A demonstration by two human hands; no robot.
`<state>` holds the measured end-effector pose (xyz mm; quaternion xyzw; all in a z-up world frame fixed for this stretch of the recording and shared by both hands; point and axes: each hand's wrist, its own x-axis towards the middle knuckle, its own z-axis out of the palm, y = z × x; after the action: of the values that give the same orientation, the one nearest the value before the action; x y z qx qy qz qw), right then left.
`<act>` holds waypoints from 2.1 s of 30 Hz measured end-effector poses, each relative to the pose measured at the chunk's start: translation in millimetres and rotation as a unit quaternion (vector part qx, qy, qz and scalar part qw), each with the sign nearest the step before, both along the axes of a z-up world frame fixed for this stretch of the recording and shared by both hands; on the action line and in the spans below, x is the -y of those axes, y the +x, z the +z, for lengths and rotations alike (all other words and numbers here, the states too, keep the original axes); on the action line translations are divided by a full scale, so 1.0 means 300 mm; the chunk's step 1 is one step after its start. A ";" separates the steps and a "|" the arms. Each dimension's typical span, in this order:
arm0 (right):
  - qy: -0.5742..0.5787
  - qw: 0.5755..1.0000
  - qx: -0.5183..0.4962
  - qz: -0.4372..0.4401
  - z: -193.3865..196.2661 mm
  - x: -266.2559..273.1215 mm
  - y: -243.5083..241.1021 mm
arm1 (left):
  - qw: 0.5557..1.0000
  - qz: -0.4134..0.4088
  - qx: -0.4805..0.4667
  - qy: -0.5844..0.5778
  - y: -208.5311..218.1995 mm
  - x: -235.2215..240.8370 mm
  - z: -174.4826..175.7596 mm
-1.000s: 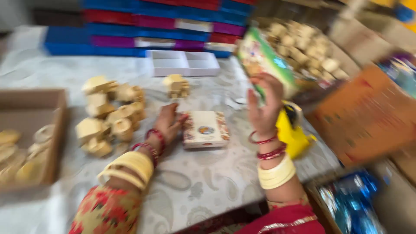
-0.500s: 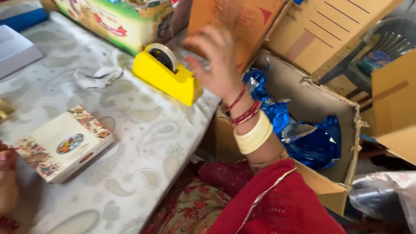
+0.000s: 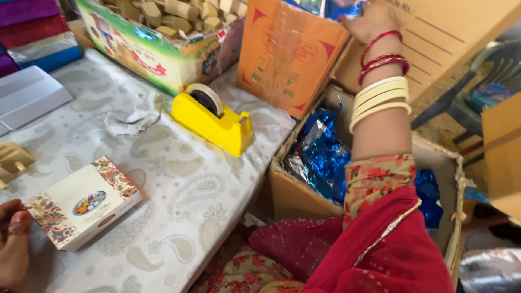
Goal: The person wraps small wooden toys in blue and silver foil and then places them into small white cardboard boxes.
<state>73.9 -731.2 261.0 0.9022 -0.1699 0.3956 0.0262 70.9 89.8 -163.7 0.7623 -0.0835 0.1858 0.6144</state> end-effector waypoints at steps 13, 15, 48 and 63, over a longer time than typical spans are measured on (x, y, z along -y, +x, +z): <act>-0.039 0.998 0.052 0.004 -0.021 -0.109 0.069 | 0.973 0.063 0.009 0.222 -0.164 0.162 0.382; -0.078 0.996 0.052 -0.003 -0.015 -0.118 0.086 | 0.975 0.058 0.007 0.214 -0.156 0.160 0.376; -0.225 0.774 -0.070 0.588 -0.147 -1.317 -0.621 | 0.895 0.065 0.348 0.270 -0.578 0.742 0.987; 0.116 0.714 0.092 0.684 -0.191 -1.576 -0.247 | 0.881 0.105 0.195 -0.418 -0.392 0.200 0.945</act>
<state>-0.3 -258.5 203.7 0.7274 0.4474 0.3639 -0.3718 -46.8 29.9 119.8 0.3874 -0.0356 0.4122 0.8238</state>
